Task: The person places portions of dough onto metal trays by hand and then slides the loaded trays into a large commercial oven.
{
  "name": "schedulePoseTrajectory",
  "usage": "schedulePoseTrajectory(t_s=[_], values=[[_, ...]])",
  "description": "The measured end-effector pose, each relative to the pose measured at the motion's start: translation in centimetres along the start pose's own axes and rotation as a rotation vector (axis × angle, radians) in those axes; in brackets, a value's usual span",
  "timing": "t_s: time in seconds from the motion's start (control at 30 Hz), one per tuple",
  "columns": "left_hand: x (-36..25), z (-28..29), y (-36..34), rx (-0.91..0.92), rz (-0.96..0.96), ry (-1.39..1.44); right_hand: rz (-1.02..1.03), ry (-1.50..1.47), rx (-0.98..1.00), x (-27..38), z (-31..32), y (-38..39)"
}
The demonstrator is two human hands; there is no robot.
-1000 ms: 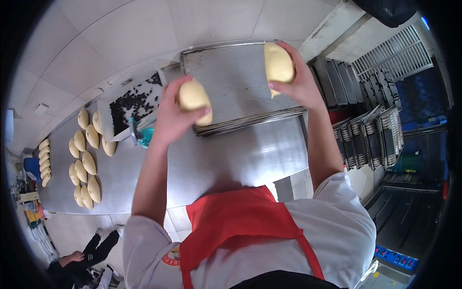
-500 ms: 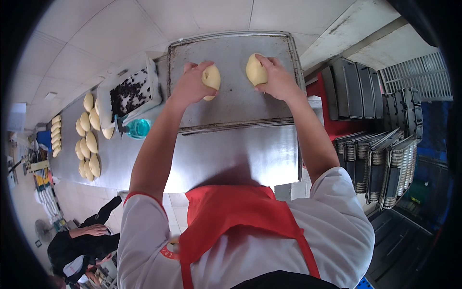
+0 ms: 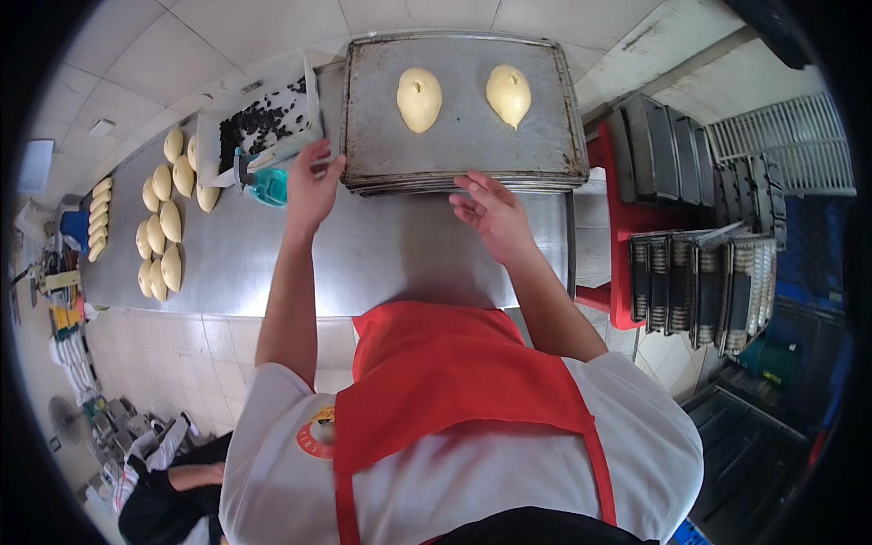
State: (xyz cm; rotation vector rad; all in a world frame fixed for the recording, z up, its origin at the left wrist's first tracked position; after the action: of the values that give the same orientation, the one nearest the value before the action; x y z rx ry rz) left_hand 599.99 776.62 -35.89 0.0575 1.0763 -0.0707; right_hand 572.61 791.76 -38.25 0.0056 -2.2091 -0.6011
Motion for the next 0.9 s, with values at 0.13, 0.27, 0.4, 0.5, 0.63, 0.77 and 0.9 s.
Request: schedulePoseTrajectory(t_s=[0.13, 0.27, 0.4, 0.5, 0.63, 0.77, 0.9], values=[[2.8, 1.5, 4.9, 0.015, 0.032, 0.15, 0.099, -0.158, -0.109, -2.6, 0.3, -1.8], [4.3, 2.2, 8.8, 0.051, 0.052, 0.276, 0.127, -0.171, -0.244, -4.1, -0.6, -1.4], [7.3, 3.8, 12.7, 0.088, 0.062, 0.328, 0.13, -0.26, -0.269, -5.1, -0.7, -2.1], [8.9, 5.8, 14.6, 0.117, 0.141, 0.329, 0.126, -0.349, -0.307, -4.6, -1.3, -2.0], [11.8, 9.1, 16.8, 0.097, 0.159, 0.257, 0.196, -0.495, -0.259, -2.8, -3.7, -2.9], [12.3, 11.1, 17.5, 0.083, 0.206, 0.187, 0.28, -0.301, -0.193, -0.2, -6.3, -4.4], [11.8, 10.8, 16.5, 0.097, 0.181, 0.197, 0.349, -0.272, -0.179, 1.7, -6.2, -3.9]])
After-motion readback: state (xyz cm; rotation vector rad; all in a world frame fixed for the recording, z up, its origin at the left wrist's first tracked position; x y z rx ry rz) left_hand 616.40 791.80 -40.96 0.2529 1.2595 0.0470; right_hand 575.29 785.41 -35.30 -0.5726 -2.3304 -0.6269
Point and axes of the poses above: each hand's wrist, its own y-axis away from the middle knuckle, its own z-axis out of the back of the hand, x = y × z, the point moved 3 cm from there along -y, towards the middle knuckle, and after that the axes turned 4 degrees about z, right-handed, at the moved point
